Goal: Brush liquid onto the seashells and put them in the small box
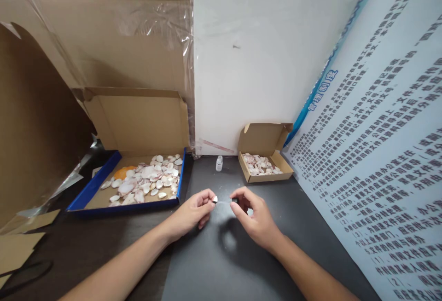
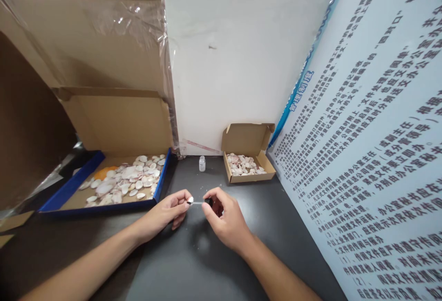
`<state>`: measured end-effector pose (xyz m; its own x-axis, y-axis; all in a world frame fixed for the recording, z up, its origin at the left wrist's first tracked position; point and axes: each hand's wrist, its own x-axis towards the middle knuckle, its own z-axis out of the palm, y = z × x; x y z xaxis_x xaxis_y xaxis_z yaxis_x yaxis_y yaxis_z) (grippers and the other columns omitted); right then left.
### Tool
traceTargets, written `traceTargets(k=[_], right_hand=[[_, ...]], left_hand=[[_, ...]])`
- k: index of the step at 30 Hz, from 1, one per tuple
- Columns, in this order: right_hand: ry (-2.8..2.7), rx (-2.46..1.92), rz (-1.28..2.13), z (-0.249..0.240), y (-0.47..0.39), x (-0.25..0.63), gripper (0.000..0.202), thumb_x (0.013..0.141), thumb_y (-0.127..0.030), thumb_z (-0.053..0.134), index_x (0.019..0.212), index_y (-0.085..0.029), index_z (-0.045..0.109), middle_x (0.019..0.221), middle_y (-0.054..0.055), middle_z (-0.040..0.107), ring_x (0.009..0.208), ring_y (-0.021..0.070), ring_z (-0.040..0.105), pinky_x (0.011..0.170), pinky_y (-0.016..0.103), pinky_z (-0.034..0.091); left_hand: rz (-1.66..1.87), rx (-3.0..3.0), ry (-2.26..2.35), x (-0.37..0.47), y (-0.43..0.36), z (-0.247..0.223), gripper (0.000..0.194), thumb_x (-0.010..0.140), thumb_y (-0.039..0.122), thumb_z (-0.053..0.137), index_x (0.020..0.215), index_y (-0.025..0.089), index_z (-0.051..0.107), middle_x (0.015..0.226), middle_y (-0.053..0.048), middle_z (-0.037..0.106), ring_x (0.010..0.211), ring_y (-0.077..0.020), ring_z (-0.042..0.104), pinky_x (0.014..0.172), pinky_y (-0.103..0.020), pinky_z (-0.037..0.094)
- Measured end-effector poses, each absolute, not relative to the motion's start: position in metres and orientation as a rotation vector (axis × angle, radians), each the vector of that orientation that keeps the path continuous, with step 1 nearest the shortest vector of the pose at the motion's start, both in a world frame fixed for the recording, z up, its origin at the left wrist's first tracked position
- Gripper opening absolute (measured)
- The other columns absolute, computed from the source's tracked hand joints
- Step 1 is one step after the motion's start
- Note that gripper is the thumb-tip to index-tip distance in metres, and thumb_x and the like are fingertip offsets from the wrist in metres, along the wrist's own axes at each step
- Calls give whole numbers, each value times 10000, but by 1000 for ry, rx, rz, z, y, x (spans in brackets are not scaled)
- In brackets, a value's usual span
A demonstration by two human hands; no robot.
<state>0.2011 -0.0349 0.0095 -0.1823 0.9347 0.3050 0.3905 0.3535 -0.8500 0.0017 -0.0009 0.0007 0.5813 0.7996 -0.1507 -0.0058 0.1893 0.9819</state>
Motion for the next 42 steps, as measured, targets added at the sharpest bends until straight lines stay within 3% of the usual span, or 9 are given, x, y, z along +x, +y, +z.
traceTargets(k=[4, 20, 29, 35, 42], right_hand=[[-1716, -1246, 687, 9, -34, 201, 115, 864, -269, 566, 937, -181, 575, 665, -31, 497, 564, 112, 466, 541, 221, 372], [-1732, -1186, 801, 11, -34, 201, 121, 875, -286, 546, 941, -185, 558, 643, -42, 486, 557, 110, 472, 545, 221, 383], [-1751, -1259, 634, 7, -33, 200, 112, 847, -245, 586, 943, -196, 555, 788, -9, 577, 568, 98, 506, 552, 219, 403], [-1779, -1181, 769, 11, -38, 199, 125, 862, -287, 577, 932, -185, 565, 638, -39, 508, 550, 107, 482, 537, 216, 392], [-1709, -1204, 741, 10, -36, 200, 124, 879, -293, 546, 931, -182, 568, 641, -32, 493, 551, 112, 475, 533, 221, 386]], left_hand=[[642, 1296, 779, 1, 0, 0, 313, 856, 491, 552, 839, 202, 434, 560, 101, 333, 436, -56, 272, 418, -184, 268], [658, 1250, 772, 3, -1, -1, 329, 813, 492, 607, 819, 198, 457, 532, 106, 303, 436, -59, 244, 406, -172, 301], [693, 1225, 789, 2, -1, 2, 275, 815, 428, 625, 843, 192, 487, 581, 86, 369, 454, -55, 306, 427, -177, 337], [728, 1189, 806, 1, -1, 2, 237, 810, 382, 631, 848, 192, 495, 590, 82, 365, 479, -61, 298, 430, -170, 349], [756, 1127, 818, 3, -1, 2, 257, 794, 386, 638, 822, 196, 468, 546, 98, 333, 453, -58, 272, 416, -162, 326]])
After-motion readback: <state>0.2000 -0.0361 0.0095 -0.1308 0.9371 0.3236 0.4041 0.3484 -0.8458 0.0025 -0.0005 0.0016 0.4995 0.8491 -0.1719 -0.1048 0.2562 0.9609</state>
